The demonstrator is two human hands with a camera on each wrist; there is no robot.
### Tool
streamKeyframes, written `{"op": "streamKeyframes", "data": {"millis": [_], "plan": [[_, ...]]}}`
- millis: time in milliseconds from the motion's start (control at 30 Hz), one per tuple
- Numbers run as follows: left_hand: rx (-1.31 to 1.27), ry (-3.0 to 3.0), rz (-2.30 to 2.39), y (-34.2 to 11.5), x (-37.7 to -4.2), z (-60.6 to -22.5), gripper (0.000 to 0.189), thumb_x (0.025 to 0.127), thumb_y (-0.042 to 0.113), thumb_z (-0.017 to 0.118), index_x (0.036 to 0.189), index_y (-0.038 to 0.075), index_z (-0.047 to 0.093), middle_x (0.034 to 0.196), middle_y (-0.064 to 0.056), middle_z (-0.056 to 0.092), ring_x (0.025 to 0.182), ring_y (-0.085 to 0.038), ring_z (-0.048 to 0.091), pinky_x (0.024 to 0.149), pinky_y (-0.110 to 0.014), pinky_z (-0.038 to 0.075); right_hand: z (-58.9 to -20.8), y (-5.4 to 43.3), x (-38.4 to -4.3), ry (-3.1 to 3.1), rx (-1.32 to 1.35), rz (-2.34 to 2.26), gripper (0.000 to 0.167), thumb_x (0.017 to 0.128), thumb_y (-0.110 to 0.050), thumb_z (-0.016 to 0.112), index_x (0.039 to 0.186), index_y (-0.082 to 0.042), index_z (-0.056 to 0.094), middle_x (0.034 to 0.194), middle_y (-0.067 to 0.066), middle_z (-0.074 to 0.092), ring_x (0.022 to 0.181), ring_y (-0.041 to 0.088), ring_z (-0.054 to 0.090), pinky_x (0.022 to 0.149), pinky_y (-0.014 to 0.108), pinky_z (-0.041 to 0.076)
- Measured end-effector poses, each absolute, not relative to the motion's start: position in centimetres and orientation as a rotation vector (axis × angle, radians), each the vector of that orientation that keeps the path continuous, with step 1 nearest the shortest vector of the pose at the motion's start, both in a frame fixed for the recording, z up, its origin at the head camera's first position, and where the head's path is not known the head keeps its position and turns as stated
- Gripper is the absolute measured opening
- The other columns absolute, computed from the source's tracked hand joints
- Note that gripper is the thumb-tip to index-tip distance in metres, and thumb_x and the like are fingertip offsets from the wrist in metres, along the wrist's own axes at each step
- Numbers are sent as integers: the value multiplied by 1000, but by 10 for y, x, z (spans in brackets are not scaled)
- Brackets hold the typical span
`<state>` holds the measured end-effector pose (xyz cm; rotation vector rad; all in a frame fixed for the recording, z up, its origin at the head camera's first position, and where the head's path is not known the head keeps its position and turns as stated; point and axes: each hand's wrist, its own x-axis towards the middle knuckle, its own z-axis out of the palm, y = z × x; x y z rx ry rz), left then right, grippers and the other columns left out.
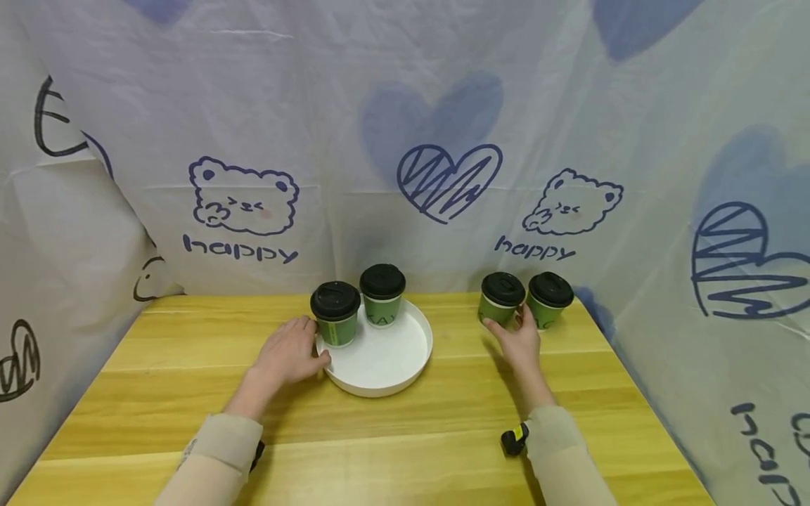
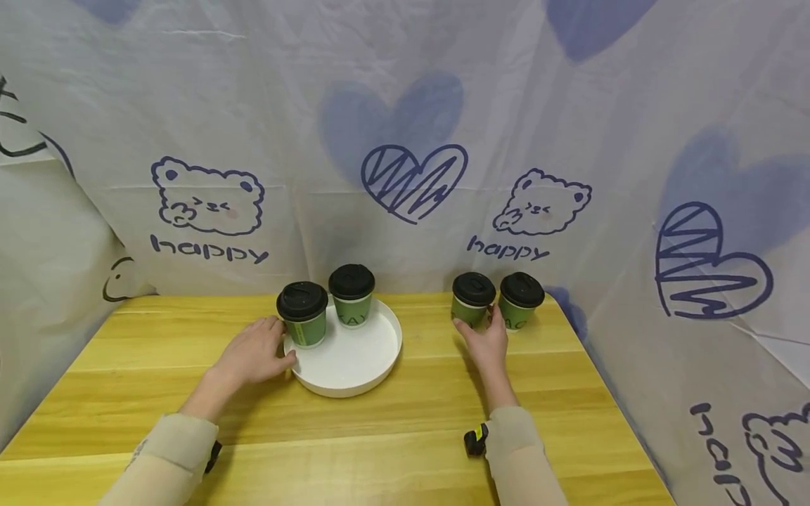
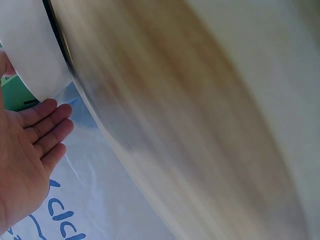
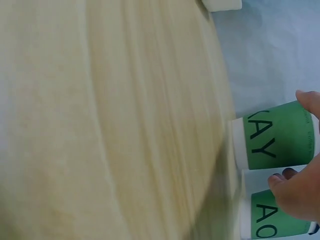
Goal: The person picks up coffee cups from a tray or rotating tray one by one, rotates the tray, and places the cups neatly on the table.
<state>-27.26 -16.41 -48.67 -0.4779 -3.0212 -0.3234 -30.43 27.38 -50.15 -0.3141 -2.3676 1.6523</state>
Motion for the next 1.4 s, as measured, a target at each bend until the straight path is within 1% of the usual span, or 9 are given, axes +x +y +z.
{"op": "streamKeyframes", "data": {"millis": [200,333,533,700,900,1000,1133,1267,1400], "plan": [[-485,-3012,-332,-164,-272,-485,71,89,42,69,131,-14,55,124,-26,60,108,-37,56,108,-54,47,-491,269,-291,-2359,-293,1665,95,94,-22,77,164,-1,18,167,22,28,154,41,28,126,49,27],[-483,-3011,-337,-163,-271,-485,71,89,42,69,130,-13,55,123,-25,60,107,-37,55,107,-53,47,-485,266,-281,-2348,-288,1680,95,94,-22,76,165,-1,16,168,21,26,154,39,27,126,48,26],[-484,-3005,-340,-165,-271,-486,68,88,42,69,127,-12,56,122,-25,60,106,-37,56,107,-54,47,-478,259,-272,-2314,-258,1656,94,94,-23,78,164,0,20,168,20,28,154,37,29,127,45,26],[-484,-3008,-337,-165,-272,-486,69,89,43,69,128,-13,56,126,-27,60,113,-40,57,110,-54,46,-472,252,-265,-2261,-224,1645,91,93,-21,78,162,1,25,166,19,32,153,36,30,127,43,26],[-479,-3015,-341,-164,-272,-485,69,89,42,69,129,-13,56,125,-26,60,112,-39,56,109,-53,46,-463,238,-259,-2254,-187,1725,90,94,-22,77,164,-4,22,169,12,30,156,32,26,127,41,25],[-480,-3014,-345,-165,-273,-485,68,89,42,69,128,-12,56,124,-25,60,110,-39,56,108,-54,46,-463,230,-259,-2263,-140,1749,89,95,-21,76,164,-4,22,169,13,29,156,32,25,127,41,24],[-475,-3016,-348,-165,-273,-486,69,89,43,69,128,-12,56,127,-26,60,115,-40,56,111,-55,45,-466,217,-262,-2276,-68,1735,82,97,-17,74,162,1,27,166,18,32,154,35,30,127,42,25],[-476,-3022,-346,-166,-273,-486,72,89,43,68,131,-13,55,131,-29,58,120,-43,55,113,-56,43,-471,205,-265,-2323,-24,1706,73,99,-13,69,159,4,31,163,22,37,150,37,36,125,45,31],[-477,-3022,-351,-166,-272,-486,71,89,43,69,131,-13,55,130,-28,59,119,-42,55,113,-56,43,-478,195,-268,-2413,19,1667,65,99,-9,65,156,6,36,158,24,42,145,41,42,122,48,36]]}}
